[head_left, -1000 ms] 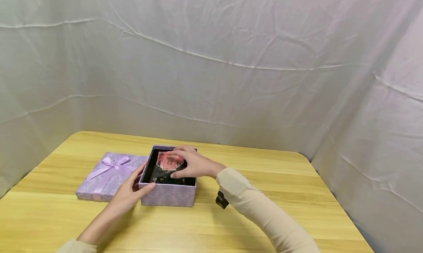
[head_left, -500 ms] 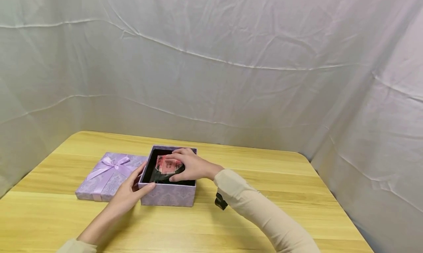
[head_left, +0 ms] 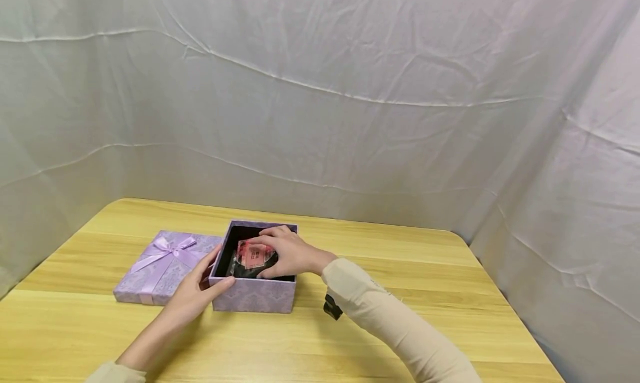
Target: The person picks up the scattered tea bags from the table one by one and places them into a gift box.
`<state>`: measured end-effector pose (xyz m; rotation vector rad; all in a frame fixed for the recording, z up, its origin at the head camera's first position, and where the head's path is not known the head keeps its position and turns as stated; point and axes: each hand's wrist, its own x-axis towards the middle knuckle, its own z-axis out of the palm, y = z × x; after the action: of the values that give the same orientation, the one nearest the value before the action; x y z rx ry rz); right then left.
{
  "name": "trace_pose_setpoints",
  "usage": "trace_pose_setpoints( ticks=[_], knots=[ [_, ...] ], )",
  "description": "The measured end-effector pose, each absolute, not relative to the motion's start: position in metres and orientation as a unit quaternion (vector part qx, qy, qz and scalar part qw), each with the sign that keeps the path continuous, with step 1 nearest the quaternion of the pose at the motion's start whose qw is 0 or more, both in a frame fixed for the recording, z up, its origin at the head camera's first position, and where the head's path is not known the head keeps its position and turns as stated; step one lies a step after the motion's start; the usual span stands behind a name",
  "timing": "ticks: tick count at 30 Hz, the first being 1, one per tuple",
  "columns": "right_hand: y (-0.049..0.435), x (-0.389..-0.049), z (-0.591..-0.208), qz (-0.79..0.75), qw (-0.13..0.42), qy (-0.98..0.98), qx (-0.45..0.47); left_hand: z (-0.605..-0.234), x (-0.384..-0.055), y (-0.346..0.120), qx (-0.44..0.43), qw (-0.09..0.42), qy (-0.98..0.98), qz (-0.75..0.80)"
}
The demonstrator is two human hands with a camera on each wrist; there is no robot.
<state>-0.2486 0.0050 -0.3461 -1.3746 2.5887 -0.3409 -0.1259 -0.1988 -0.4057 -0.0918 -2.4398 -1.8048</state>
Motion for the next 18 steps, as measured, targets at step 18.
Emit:
trace_pose_setpoints(
  ticks=[18],
  knots=[
    [0.022, -0.245, -0.348, -0.258, 0.1, 0.848, -0.453, -0.405, -0.126, -0.199, -0.023, 0.048, -0.803, -0.594]
  ],
)
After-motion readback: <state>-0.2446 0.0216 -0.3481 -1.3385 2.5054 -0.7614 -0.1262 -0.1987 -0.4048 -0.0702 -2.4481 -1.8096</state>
